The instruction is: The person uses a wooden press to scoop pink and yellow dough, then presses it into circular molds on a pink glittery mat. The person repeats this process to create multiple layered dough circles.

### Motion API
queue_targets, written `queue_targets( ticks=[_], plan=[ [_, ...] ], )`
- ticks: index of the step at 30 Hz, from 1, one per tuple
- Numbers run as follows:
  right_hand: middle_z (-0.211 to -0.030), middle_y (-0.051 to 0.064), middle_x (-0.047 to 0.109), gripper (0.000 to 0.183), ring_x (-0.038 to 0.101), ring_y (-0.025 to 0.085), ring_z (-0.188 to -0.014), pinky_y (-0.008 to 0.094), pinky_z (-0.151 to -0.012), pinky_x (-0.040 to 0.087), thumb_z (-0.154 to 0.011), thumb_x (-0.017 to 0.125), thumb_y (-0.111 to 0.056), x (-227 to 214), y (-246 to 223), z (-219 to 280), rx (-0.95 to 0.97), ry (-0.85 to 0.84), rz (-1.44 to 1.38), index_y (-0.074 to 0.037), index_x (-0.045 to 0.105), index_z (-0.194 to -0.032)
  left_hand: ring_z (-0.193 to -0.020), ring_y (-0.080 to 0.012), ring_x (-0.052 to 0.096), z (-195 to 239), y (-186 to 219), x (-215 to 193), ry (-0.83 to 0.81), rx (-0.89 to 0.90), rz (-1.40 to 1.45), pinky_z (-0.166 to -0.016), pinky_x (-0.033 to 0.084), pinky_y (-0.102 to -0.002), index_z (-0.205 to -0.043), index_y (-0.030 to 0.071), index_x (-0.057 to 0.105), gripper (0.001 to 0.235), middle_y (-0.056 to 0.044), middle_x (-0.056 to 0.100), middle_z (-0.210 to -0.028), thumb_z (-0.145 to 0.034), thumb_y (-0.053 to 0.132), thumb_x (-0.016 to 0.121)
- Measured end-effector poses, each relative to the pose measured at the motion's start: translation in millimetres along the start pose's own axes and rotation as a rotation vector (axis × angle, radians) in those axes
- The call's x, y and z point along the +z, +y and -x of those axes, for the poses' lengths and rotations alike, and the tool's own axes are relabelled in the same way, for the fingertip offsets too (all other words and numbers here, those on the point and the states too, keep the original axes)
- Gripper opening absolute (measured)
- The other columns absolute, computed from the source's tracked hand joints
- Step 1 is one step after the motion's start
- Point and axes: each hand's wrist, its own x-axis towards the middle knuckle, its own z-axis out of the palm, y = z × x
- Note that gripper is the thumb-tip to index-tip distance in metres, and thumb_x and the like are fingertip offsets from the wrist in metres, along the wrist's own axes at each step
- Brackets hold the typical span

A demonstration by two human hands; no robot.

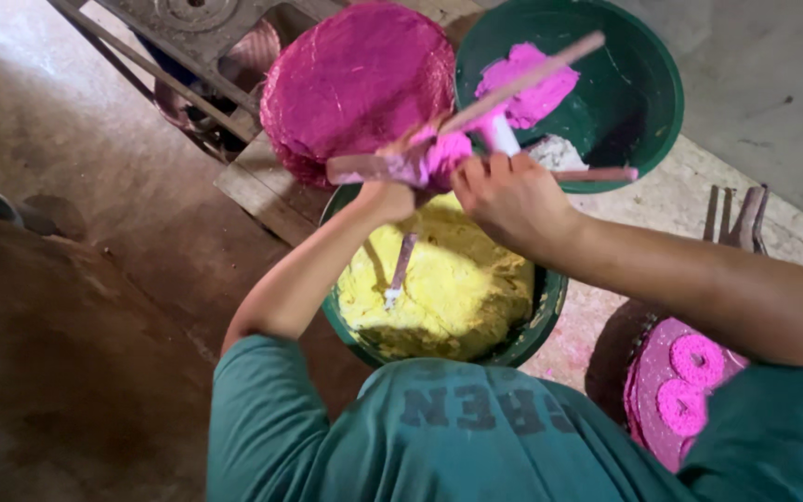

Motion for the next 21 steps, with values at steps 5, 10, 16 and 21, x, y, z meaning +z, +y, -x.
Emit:
queue_targets(
  ticks=[5, 10, 16, 21],
  plan=[
    [-0.08, 0.005, 0.064, 0.009, 0.069, 0.022, -0.063, 0.038, -0.049, 0.054, -0.092, 0.06, -0.014, -39, 31, 46, 0.094, -0.013, -0.079, -0.009, 0.064, -0.097, -0.065, -0.0175, 0.06, 13, -13, -36, -0.353, -0.319, 0.175, -0.048, 0.05, -0.032, -0.155, 0.017, 0.043, 0.061, -0.015, 0.064, -0.135, -0.101, 0.039, 0.062],
    [-0.083, 0.006, 0.07, 0.018, 0.073, 0.026, -0.063, 0.041, -0.047, 0.055, -0.087, 0.061, -0.016, -65, 35, 26, 0.109, -0.023, -0.142, -0.01, 0.067, -0.103, -0.089, -0.0132, 0.069, 8, -9, -21, 0.024, 0.115, 0.195, -0.066, 0.059, -0.027, -0.149, 0.026, 0.059, 0.049, -0.008, 0.049, -0.152, -0.102, 0.036, 0.052],
    [-0.087, 0.01, 0.071, 0.024, 0.073, 0.026, -0.065, 0.039, -0.052, 0.057, -0.086, 0.06, -0.016, -13, -2, 0, 0.021, 0.038, -0.165, -0.005, 0.066, -0.106, -0.116, -0.0258, 0.066, 11, -12, 4, -0.007, 0.22, 0.051, -0.084, 0.057, -0.03, -0.151, 0.019, 0.047, 0.064, -0.01, 0.057, -0.143, -0.095, 0.025, 0.076],
    [-0.09, 0.008, 0.07, 0.015, 0.074, 0.027, -0.066, 0.04, -0.046, 0.056, -0.092, 0.057, -0.018, -54, 39, 54, 0.207, -0.217, -0.134, -0.012, 0.067, -0.102, -0.124, -0.0319, 0.061, 10, -23, -13, 0.038, 0.041, -0.205, -0.062, 0.06, -0.02, -0.142, 0.027, 0.05, 0.071, -0.005, 0.052, -0.152, -0.077, 0.017, 0.077]
  ],
)
